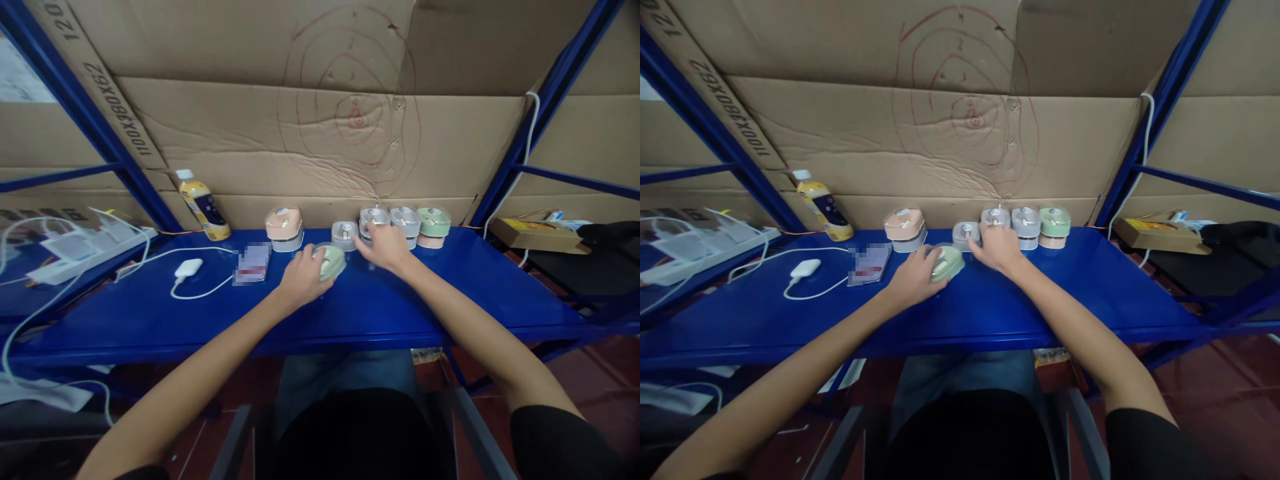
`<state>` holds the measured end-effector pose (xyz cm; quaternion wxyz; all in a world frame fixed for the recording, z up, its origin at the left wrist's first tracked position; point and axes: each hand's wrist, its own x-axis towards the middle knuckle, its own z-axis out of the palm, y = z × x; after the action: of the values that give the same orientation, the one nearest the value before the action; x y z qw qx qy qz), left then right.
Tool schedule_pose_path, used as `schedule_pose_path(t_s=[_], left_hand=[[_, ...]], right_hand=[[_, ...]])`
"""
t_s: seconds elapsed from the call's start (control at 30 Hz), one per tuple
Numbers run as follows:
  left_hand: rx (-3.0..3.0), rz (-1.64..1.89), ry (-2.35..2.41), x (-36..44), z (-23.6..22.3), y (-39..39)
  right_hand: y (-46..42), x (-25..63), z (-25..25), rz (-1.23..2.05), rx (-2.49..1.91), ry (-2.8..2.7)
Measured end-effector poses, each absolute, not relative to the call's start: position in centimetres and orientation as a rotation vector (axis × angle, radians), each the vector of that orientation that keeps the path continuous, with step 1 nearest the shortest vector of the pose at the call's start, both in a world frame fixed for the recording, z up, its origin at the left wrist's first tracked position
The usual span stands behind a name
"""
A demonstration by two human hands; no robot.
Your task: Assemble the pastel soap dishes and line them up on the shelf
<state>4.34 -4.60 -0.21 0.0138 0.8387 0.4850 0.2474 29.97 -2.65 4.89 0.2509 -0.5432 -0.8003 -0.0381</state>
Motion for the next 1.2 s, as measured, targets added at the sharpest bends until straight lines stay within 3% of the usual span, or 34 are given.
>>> schedule_pose_path(t_s=[0.13,0.37,0.53,0.7,0.87,1.0,1.2], left_hand=[[2.536,0.808,0.891,5.1,-0.1,-4.7],[2.246,0.81,0.754,5.5,-1.5,-4.5],[2.348,0.796,0.796,4.6,-1.0,-5.0],[2.558,0.662,0.767,4.4,-0.4,-5.7],[2.565,0.786,0.802,4.2,-0.5,-5.2],[2.492,0.957,1.061,2.3,-0.3,-3.2],[2.415,0.876,1.372,0.4,-0.3,-1.5]], right_hand=[[-4.9,30.6,3.3,0.093,-1.027,-2.469],[-5.7,31.6,2.6,0.414,-0.956,-2.475],[-4.9,35.1,3.0,0.43,-0.981,-2.314],[-3.4,38.8,2.1,0.353,-1.315,-2.059],[-3.2,38.7,1.7,0.339,-1.368,-2.019],[-3.4,38.2,1.6,0.366,-1.348,-2.06],[-3.1,38.4,1.3,0.402,-1.329,-2.099]])
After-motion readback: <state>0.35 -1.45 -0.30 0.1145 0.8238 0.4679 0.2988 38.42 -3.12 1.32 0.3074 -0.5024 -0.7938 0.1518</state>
